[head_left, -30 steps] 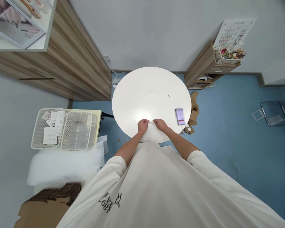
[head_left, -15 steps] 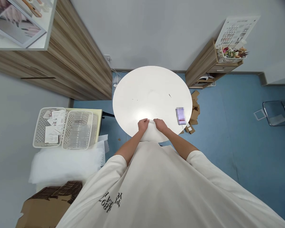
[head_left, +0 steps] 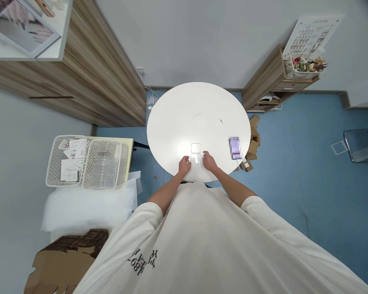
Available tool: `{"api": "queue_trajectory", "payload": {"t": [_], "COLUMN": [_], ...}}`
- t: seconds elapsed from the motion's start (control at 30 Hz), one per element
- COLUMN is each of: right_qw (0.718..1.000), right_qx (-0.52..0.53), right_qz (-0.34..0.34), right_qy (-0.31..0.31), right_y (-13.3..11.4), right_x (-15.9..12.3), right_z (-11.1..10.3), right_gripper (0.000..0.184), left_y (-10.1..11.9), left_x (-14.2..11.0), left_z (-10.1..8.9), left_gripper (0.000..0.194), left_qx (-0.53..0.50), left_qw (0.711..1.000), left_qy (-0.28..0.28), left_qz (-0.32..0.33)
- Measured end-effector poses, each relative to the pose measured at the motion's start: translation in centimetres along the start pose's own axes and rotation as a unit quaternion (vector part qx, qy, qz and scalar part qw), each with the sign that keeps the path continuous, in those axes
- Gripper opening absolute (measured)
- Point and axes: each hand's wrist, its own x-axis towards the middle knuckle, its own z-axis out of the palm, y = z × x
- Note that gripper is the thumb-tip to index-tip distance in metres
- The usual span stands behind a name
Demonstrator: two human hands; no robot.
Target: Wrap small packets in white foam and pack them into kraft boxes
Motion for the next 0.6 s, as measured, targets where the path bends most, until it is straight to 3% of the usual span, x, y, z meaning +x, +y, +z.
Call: {"api": "queue_trajectory", "payload": {"t": [0.2, 0.33, 0.6], "right_qw": [0.999, 0.996, 0.977], "right_qx": [0.025, -0.055, -0.178], "right_qz": [-0.024, -0.067, -0.080], "right_qy": [-0.011, -0.039, -0.089], "right_y": [1.3, 0.9, -1.1], "right_x": [-1.5, -2.1, 0.6], "right_z": [1.7, 2.2, 0.8], "right_gripper": [0.042, 0.052, 0.062], "left_y": [-0.1, 0.2, 2.1], "left_x": [-1.3, -1.6, 0.5], "left_z": [0.3, 0.3, -0.7], "left_gripper": [0.041, 0.051, 0.058], "left_qx": [0.024, 0.070, 0.147], "left_qw": [0.998, 0.992, 0.979], "left_qy": [-0.047, -0.074, -0.107], "left_qz": [0.016, 0.070, 0.088]}}
